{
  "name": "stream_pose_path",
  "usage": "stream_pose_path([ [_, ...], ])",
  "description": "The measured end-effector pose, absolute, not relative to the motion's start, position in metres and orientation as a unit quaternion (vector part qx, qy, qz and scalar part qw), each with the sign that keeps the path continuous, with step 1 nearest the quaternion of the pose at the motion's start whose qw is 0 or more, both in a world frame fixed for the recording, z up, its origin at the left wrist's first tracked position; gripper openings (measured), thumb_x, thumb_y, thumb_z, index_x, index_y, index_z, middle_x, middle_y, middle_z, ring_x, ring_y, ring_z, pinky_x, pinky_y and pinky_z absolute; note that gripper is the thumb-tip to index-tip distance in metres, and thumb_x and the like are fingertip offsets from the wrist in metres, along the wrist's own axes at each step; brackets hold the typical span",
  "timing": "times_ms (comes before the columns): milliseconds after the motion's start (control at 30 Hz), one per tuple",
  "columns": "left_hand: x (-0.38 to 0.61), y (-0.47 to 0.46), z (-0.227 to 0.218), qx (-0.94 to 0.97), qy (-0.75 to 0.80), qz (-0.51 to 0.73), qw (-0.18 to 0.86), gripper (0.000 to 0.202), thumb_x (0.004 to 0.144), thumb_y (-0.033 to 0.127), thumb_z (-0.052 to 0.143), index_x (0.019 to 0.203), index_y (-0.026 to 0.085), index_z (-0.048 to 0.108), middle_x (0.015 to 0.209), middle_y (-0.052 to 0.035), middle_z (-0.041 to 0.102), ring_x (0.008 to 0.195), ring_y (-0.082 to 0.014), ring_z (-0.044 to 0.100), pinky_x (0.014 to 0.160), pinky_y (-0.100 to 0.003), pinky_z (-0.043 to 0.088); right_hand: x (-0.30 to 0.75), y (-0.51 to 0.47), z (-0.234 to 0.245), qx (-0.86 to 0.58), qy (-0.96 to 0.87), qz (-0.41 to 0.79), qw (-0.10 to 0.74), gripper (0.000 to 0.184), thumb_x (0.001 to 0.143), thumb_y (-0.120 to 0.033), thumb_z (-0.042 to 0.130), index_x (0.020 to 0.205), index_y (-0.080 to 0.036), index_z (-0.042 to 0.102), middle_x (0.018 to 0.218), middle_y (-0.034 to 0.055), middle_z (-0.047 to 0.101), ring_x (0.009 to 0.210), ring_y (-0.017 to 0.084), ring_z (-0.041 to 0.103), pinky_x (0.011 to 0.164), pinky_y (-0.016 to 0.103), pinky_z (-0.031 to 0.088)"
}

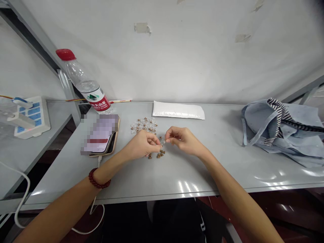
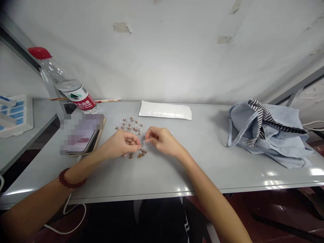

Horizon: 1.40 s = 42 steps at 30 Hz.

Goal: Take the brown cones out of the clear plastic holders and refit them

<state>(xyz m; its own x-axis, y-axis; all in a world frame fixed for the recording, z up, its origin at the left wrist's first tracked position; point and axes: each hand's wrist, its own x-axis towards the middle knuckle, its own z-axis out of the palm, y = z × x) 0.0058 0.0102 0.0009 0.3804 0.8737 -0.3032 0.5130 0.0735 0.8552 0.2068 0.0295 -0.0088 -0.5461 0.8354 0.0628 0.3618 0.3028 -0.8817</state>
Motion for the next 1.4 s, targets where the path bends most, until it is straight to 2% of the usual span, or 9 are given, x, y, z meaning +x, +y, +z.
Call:
stream_pose_path([
  [267,0.005,0.01,-0.017,0.849,0.411,0.203,0.264,0.007,0.07,0.017,0.059,0.065,0.016,0.064,0.052,0.0058,0.04,0.053,-0.0084,0.042,0.058,-0.024,0.036,0.236,0.051,-0.015,-0.479,-0.788,0.256,0.29,0.004,0.083,-0.019,0.051,0.083,-0.019,0.055,0.082,0.0033,0.061,0.073,0.016,0.053,0.067,0.031,0.041],
  [400,-0.005,0.016,-0.013,0.847,0.423,0.225,0.23,0.011,0.075,0.018,0.055,0.077,0.016,0.066,0.06,0.0034,0.048,0.056,-0.0101,0.046,0.059,-0.024,0.037,0.24,0.056,-0.021,-0.489,-0.804,0.21,0.265,0.011,0.086,-0.019,0.046,0.085,-0.018,0.057,0.085,0.0057,0.062,0.08,0.019,0.054,0.069,0.032,0.041],
  [500,-0.013,0.02,-0.011,0.859,0.417,0.207,0.212,0.016,0.077,0.017,0.053,0.088,0.017,0.064,0.078,-0.0014,0.058,0.074,-0.0152,0.054,0.069,-0.028,0.042,0.241,0.057,-0.023,-0.493,-0.811,0.2,0.244,0.017,0.086,-0.016,0.043,0.085,-0.017,0.059,0.086,0.0063,0.064,0.08,0.019,0.055,0.069,0.032,0.04],
  [633,-0.014,0.019,-0.013,0.887,0.375,0.134,0.236,0.02,0.077,0.016,0.052,0.095,0.018,0.061,0.094,-0.0045,0.06,0.094,-0.0202,0.054,0.084,-0.033,0.043,0.242,0.058,-0.024,-0.501,-0.808,0.203,0.233,0.019,0.085,-0.013,0.042,0.083,-0.016,0.061,0.084,0.0056,0.064,0.074,0.017,0.055,0.064,0.03,0.04],
  [900,-0.009,0.016,-0.02,0.9,0.342,0.136,0.233,0.015,0.081,0.013,0.051,0.09,0.018,0.062,0.085,-0.0031,0.061,0.084,-0.0174,0.055,0.08,-0.032,0.045,0.238,0.055,-0.023,-0.488,-0.817,0.175,0.253,0.019,0.086,-0.012,0.044,0.083,-0.016,0.063,0.085,0.0071,0.062,0.077,0.018,0.055,0.069,0.032,0.043],
  [1033,-0.008,0.016,-0.015,0.888,0.347,0.198,0.227,0.019,0.082,0.012,0.051,0.094,0.016,0.065,0.084,-0.0036,0.062,0.079,-0.0159,0.056,0.074,-0.03,0.046,0.226,0.045,-0.015,-0.445,-0.804,0.242,0.312,0.013,0.086,-0.016,0.051,0.085,-0.017,0.064,0.086,0.0051,0.064,0.079,0.017,0.057,0.069,0.03,0.044],
  [1167,-0.004,0.015,-0.007,0.832,0.368,0.312,0.274,0.016,0.083,0.015,0.056,0.092,0.017,0.069,0.085,-0.0035,0.064,0.068,-0.0117,0.056,0.059,-0.025,0.046,0.208,0.031,-0.009,-0.38,-0.8,0.359,0.293,0.013,0.085,-0.029,0.06,0.093,-0.021,0.066,0.096,0.0028,0.068,0.088,0.017,0.059,0.078,0.03,0.045],
  [1267,0.0,0.013,-0.006,0.78,0.37,0.367,0.347,0.011,0.081,0.017,0.061,0.087,0.017,0.071,0.086,-0.0035,0.067,0.073,-0.0121,0.061,0.063,-0.024,0.051,0.199,0.024,-0.008,-0.351,-0.802,0.392,0.281,0.02,0.082,-0.038,0.065,0.092,-0.021,0.067,0.092,0.0015,0.069,0.086,0.016,0.06,0.079,0.029,0.046],
  [1400,0.002,0.012,-0.007,0.694,0.404,0.4,0.441,0.007,0.076,0.021,0.068,0.082,0.016,0.069,0.087,-0.0032,0.067,0.079,-0.0144,0.065,0.07,-0.026,0.056,0.196,0.019,-0.008,-0.35,-0.808,0.374,0.292,0.018,0.088,-0.035,0.057,0.088,-0.02,0.067,0.082,0.0011,0.068,0.076,0.014,0.06,0.071,0.026,0.045],
])
